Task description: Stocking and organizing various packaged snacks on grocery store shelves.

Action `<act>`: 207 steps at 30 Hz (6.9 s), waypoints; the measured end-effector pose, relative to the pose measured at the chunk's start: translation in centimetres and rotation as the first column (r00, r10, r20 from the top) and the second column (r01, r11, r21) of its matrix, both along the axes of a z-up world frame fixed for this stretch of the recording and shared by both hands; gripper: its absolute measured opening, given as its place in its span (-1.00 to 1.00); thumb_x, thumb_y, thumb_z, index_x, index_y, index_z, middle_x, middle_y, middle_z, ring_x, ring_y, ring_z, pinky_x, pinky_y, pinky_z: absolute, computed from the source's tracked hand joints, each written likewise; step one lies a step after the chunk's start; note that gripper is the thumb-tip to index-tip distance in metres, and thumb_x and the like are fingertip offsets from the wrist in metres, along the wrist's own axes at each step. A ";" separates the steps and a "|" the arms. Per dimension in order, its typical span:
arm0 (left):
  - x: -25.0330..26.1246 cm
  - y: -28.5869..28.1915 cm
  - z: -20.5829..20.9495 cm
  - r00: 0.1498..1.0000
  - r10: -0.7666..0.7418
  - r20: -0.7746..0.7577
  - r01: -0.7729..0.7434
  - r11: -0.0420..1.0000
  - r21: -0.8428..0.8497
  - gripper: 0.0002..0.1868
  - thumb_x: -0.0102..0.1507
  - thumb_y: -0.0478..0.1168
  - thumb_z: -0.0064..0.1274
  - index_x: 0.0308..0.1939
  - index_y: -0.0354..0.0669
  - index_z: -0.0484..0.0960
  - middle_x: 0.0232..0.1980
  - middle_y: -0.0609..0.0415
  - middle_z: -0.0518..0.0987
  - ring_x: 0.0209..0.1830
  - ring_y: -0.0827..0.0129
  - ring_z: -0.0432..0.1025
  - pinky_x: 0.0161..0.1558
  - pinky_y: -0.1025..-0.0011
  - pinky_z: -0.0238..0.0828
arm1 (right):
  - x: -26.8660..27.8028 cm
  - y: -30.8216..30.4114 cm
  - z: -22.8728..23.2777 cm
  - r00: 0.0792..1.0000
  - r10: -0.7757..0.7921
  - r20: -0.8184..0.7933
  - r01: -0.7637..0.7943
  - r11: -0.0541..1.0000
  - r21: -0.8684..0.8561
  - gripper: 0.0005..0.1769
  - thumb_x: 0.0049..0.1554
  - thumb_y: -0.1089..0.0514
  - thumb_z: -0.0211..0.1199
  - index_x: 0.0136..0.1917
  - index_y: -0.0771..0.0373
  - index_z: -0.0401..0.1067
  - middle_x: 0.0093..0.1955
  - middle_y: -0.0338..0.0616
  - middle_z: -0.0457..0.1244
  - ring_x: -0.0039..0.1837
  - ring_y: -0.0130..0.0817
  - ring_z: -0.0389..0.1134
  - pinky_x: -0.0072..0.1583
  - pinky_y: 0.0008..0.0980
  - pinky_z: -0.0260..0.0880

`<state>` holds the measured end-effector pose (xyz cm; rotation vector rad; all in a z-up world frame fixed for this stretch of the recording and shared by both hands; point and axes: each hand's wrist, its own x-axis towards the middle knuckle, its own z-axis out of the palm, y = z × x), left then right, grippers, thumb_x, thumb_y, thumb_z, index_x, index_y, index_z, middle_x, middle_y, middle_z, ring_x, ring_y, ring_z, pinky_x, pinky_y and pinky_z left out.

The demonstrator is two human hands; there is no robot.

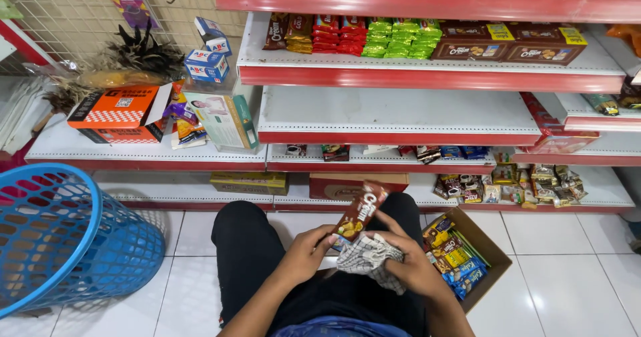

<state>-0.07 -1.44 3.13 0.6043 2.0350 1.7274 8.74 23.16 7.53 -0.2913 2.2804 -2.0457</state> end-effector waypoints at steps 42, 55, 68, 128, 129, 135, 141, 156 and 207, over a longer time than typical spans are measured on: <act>-3.6 -4.9 1.6 0.964 0.264 -0.041 -0.266 0.961 -0.071 -0.54 0.27 -0.09 0.21 0.25 -0.07 0.67 -0.32 0.10 0.54 -0.40 0.48 0.26 -0.33 0.47 0.26 | -1.2 4.2 -6.8 0.998 -0.038 0.046 0.040 0.998 -0.044 -0.28 -0.17 0.49 0.09 0.31 0.51 0.45 0.46 0.00 0.28 0.38 -0.27 0.32 0.33 -0.41 0.25; -1.9 0.8 2.7 0.826 0.126 0.550 -0.442 0.749 0.494 -0.43 0.21 -0.18 0.19 0.26 -0.21 0.37 0.04 -0.15 0.65 0.03 0.25 0.58 0.00 0.34 0.61 | -3.6 -6.1 -5.3 0.954 -0.008 0.301 0.151 0.878 -0.454 -0.34 -0.07 0.50 0.09 0.34 0.50 0.42 0.02 0.02 0.42 -0.01 -0.35 0.44 0.09 -0.38 0.43; -12.1 -1.4 8.8 0.960 0.238 0.145 -0.278 0.784 0.555 -0.24 0.23 -0.44 0.12 0.51 -0.15 0.22 0.16 0.03 0.53 -0.04 0.40 0.59 -0.07 0.46 0.58 | -12.0 -6.7 5.6 0.949 0.047 -0.312 -0.022 0.996 0.082 -0.02 -0.19 0.45 0.08 0.55 0.25 0.21 0.66 0.02 0.01 0.70 -0.13 -0.09 0.57 -0.22 -0.13; -38.2 -1.3 15.5 0.731 0.304 -0.612 -0.520 0.828 -0.209 -0.51 0.35 0.08 -0.06 0.25 -0.09 0.48 0.09 -0.19 0.63 0.15 -0.11 0.48 0.16 0.07 0.37 | -24.5 -2.8 11.4 0.959 -0.089 -0.270 0.284 0.335 0.899 0.12 -0.05 0.17 0.34 0.64 -0.06 -0.20 0.72 0.01 -0.48 0.19 0.15 0.37 0.12 -0.06 0.47; -38.1 -1.2 15.7 0.738 0.316 -0.596 -0.514 0.836 -0.193 -0.47 0.35 0.11 -0.06 0.29 -0.08 0.44 0.13 -0.20 0.61 0.17 -0.11 0.47 0.17 0.08 0.37 | -24.5 -2.9 11.6 0.963 -0.099 -0.250 0.268 0.331 0.905 0.12 -0.04 0.18 0.33 0.64 -0.07 -0.20 0.72 0.01 -0.49 0.19 0.15 0.38 0.13 -0.06 0.47; -30.2 1.3 14.3 0.085 0.586 -0.806 -0.556 0.699 0.450 -0.63 0.34 -0.31 0.02 0.24 -0.29 0.46 0.10 -0.21 0.58 0.12 -0.12 0.45 0.18 0.06 0.37 | -22.7 -2.6 12.0 0.909 -0.115 -0.400 0.404 0.472 0.783 0.08 -0.09 0.30 0.27 0.65 -0.04 0.01 0.72 0.06 -0.35 0.10 0.15 0.40 0.09 -0.05 0.46; -18.6 7.9 1.5 0.688 0.591 -0.422 -0.364 0.783 0.504 -0.73 0.37 -0.28 0.11 0.13 -0.22 0.50 -0.01 0.05 0.62 0.00 0.37 0.50 0.11 0.35 0.46 | -19.6 1.6 1.9 0.691 -0.391 -0.608 0.553 0.828 0.096 -0.39 -0.03 0.44 0.21 0.32 0.38 0.40 0.46 0.12 0.26 0.43 -0.02 0.33 0.43 -0.26 0.25; -6.3 25.1 -10.6 0.915 -0.350 0.200 0.379 0.916 -0.130 -0.30 0.20 0.13 0.19 0.26 -0.26 0.45 0.15 -0.26 0.67 0.20 0.04 0.60 0.19 0.24 0.49 | 2.0 11.1 -17.0 0.657 -0.679 0.327 0.723 0.447 -0.526 -0.45 0.23 0.06 0.02 0.39 0.42 0.36 0.35 -0.05 0.34 0.34 -0.28 0.39 0.38 -0.30 0.32; -5.2 36.5 -22.1 0.929 -0.368 -0.051 0.300 0.824 -0.480 -0.82 0.20 -0.21 0.13 -0.11 0.04 0.66 0.08 -0.13 0.50 0.04 -0.09 0.48 0.06 0.10 0.44 | 7.4 21.0 -29.5 0.008 -0.989 -0.148 0.830 -0.076 0.552 -0.68 0.07 0.21 0.55 -0.08 0.35 0.42 -0.18 -0.08 0.37 -0.17 -0.36 0.40 -0.10 -0.36 0.42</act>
